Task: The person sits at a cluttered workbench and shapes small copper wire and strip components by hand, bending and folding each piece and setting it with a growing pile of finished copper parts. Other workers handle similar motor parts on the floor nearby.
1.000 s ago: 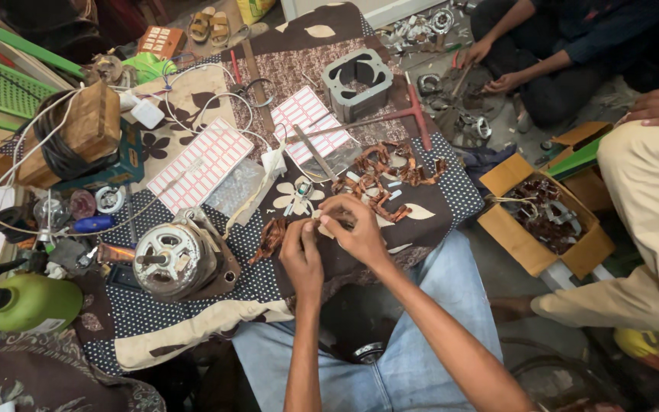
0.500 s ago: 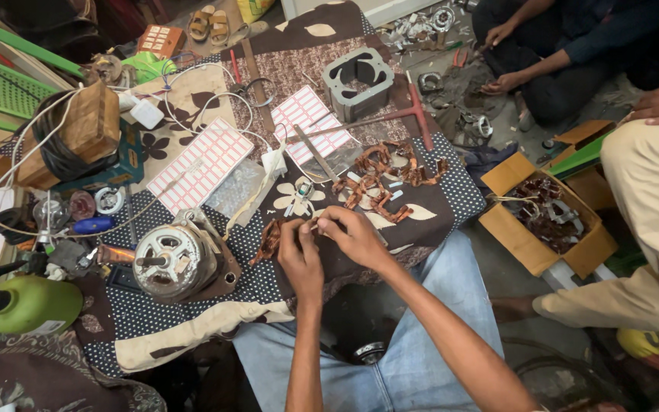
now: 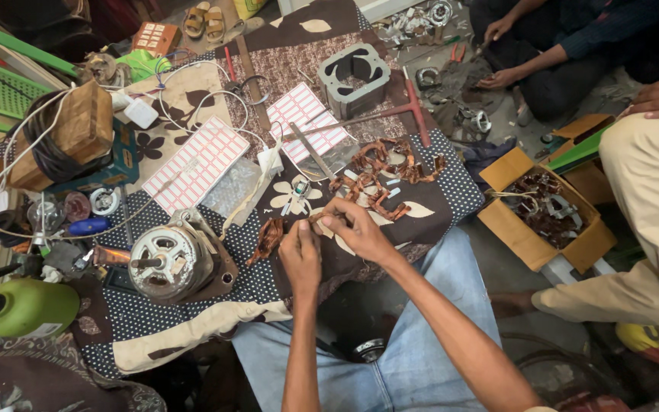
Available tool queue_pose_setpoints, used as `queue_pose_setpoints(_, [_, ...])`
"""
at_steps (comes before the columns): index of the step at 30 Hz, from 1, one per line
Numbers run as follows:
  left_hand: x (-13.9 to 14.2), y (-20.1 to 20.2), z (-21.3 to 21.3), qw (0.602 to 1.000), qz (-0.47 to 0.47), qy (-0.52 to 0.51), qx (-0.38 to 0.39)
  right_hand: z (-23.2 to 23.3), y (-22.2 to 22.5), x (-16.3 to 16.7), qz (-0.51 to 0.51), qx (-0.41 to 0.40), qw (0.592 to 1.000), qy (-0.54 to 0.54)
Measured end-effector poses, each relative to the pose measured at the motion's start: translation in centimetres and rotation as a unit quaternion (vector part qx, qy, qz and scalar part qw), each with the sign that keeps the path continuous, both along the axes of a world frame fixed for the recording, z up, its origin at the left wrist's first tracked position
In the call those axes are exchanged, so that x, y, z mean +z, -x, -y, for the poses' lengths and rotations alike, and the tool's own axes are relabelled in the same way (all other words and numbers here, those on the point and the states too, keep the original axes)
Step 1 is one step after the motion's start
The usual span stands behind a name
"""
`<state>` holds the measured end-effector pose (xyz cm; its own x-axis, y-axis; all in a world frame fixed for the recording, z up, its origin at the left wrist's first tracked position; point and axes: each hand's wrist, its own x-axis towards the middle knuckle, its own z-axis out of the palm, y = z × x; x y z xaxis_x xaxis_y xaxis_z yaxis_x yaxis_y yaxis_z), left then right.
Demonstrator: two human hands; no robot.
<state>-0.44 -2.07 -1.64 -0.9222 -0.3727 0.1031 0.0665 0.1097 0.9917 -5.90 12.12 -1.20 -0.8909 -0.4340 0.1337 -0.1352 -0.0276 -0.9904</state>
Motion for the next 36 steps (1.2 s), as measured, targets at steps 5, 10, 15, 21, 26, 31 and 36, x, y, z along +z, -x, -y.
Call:
queue_pose_setpoints(5, [-1.3, 0.5, 1.7, 0.982, 0.027, -0.167, -0.087, 0.3, -0.4, 1.1, -0.114, -0.014, 0.993, -0.009])
queue_pose_setpoints(10, [-1.2, 0.4, 1.8, 0.983, -0.016, -0.177, -0.051, 1.2, -1.4, 2.7, -0.092, -0.066, 0.989, -0.097])
queue_pose_setpoints(15, [-0.7, 0.2, 2.0, 0.975, -0.054, -0.203, -0.066, 2.1, -2.3, 3.9, -0.175, -0.147, 0.965, -0.129])
queue_pose_setpoints(21, [-0.2, 0.0, 2.0, 0.984, -0.046, -0.165, -0.039, 2.0, -2.7, 2.1, -0.238, -0.162, 0.944, -0.163])
queue_pose_setpoints(26, [0.4, -0.4, 1.0, 0.998, -0.037, -0.057, -0.007, 1.5, -0.7, -1.1, -0.006, -0.104, 0.989, -0.103])
queue_pose_setpoints(31, [0.6, -0.9, 0.6, 0.996, -0.083, -0.018, 0.009, 0.6, 0.6, -2.1, 0.083, -0.009, 0.996, -0.009])
queue_pose_setpoints(36, [-0.1, -0.6, 1.3, 0.998, -0.041, -0.033, -0.024, 0.2, 0.3, -0.6, -0.012, 0.047, 0.998, 0.033])
